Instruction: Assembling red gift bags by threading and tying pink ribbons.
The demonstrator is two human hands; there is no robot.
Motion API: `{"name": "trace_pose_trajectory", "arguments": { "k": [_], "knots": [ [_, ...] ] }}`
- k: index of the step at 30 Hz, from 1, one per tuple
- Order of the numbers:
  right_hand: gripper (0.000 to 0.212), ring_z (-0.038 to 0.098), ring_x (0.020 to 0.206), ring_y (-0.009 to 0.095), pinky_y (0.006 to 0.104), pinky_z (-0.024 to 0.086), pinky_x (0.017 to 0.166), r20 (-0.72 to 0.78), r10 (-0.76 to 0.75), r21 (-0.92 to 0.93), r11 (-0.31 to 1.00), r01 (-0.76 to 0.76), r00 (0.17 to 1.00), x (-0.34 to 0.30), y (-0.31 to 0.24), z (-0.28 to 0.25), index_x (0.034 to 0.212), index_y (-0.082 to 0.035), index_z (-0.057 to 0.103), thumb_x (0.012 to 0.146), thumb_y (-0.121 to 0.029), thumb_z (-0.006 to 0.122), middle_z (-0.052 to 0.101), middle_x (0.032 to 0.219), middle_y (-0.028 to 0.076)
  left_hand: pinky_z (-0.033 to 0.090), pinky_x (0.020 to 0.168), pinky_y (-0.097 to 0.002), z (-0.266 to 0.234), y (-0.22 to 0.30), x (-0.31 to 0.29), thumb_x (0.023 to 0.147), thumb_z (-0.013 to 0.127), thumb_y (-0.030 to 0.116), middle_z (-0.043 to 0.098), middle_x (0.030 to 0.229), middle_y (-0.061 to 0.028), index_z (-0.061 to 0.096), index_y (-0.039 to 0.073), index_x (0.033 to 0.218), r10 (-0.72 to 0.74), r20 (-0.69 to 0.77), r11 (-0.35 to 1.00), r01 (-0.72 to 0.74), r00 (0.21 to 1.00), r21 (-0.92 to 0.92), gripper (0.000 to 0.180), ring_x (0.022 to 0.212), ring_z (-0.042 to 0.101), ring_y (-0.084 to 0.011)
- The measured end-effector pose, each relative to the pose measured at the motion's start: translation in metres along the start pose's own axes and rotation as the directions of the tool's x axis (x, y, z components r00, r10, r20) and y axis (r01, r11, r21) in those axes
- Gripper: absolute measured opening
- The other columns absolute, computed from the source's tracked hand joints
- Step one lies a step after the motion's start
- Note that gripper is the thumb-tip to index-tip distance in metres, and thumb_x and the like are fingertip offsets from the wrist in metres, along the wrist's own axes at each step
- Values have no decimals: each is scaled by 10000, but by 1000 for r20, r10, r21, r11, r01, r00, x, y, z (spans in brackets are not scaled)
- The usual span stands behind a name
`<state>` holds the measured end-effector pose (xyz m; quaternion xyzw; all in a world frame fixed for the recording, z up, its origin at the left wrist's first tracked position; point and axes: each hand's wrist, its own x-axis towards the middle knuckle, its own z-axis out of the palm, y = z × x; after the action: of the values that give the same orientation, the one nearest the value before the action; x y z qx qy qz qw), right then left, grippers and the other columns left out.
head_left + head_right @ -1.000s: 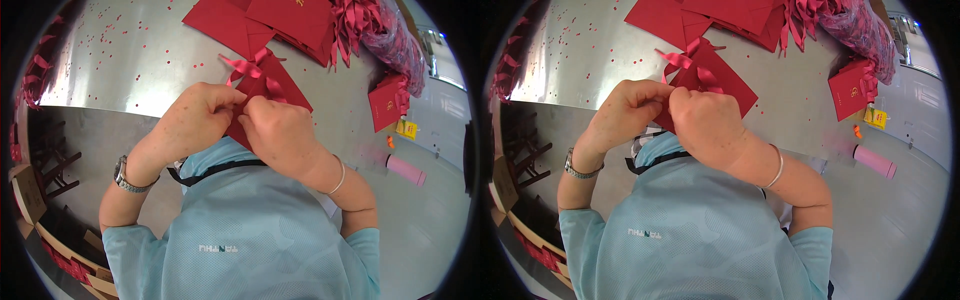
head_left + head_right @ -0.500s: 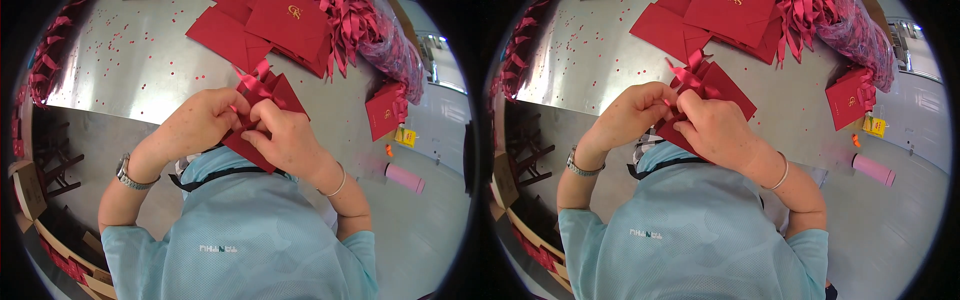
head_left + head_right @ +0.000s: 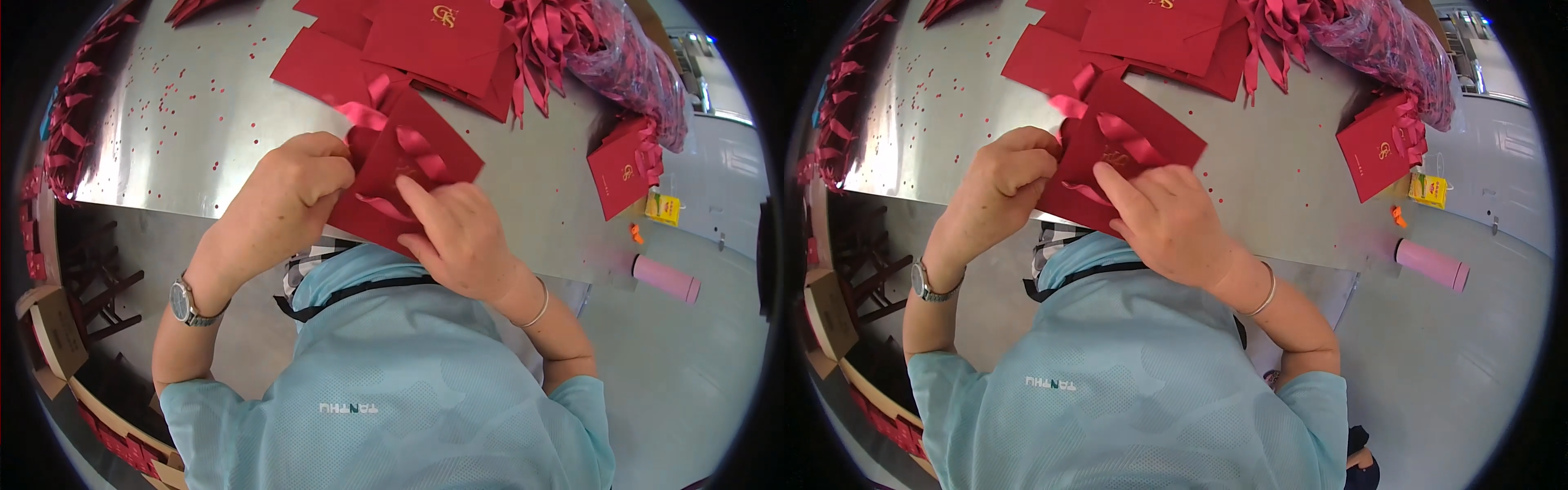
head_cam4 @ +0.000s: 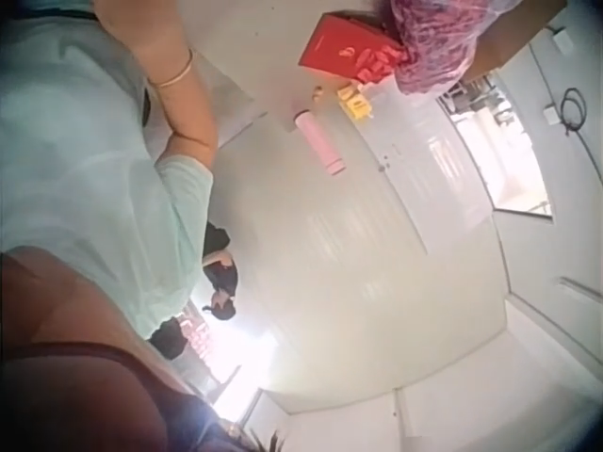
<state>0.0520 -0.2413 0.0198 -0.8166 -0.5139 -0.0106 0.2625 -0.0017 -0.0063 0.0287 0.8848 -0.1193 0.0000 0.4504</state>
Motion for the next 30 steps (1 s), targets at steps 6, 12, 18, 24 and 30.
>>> {"name": "trace_pose_trajectory", "arguments": {
  "k": [6,12,18,24,30],
  "knots": [
    [927,478,1189,358,448,382,987,-212,112,-52,991,-126,971,-34,11,30,1412,15,388,637,-196,853,446,1371,206,505,712,-410,10,-16,-2,735,600,-102,620,920,-152,597,-19,814,2,-75,995,6,997,103,115,820,605,-364],
    [1039,447,1251,374,490,321,1027,-130,278,-36,958,-284,952,-36,12,31,1475,13,287,657,-287,852,294,1509,260,487,671,-359,-26,-45,-12,772,635,-25,618,802,-146,626,-9,815,-147,-296,969,198,944,149,47,712,607,-309],
    [1015,453,1254,334,463,310,1017,-71,258,-44,964,-262,963,-37,16,30,1489,-37,308,675,-335,836,325,1500,235,506,800,-371,-45,-53,-33,787,658,34,679,961,-59,730,44,865,-273,-342,801,409,899,437,106,926,623,-249],
    [945,448,1263,315,462,302,1020,-67,281,-56,957,-285,957,-36,15,29,1471,-55,361,700,-368,808,373,1480,204,488,939,-394,-44,-43,-18,774,689,37,625,1232,-135,691,58,1137,-106,-395,902,255,913,348,363,1129,574,-326],
    [851,430,1294,318,448,301,1045,15,280,-128,953,-275,960,-33,11,24,1428,-13,430,749,-415,750,427,1465,180,496,859,-408,-2,-44,33,808,641,49,647,1050,-119,711,50,1005,26,-190,926,48,981,374,209,1011,580,-328]
  ]
}}
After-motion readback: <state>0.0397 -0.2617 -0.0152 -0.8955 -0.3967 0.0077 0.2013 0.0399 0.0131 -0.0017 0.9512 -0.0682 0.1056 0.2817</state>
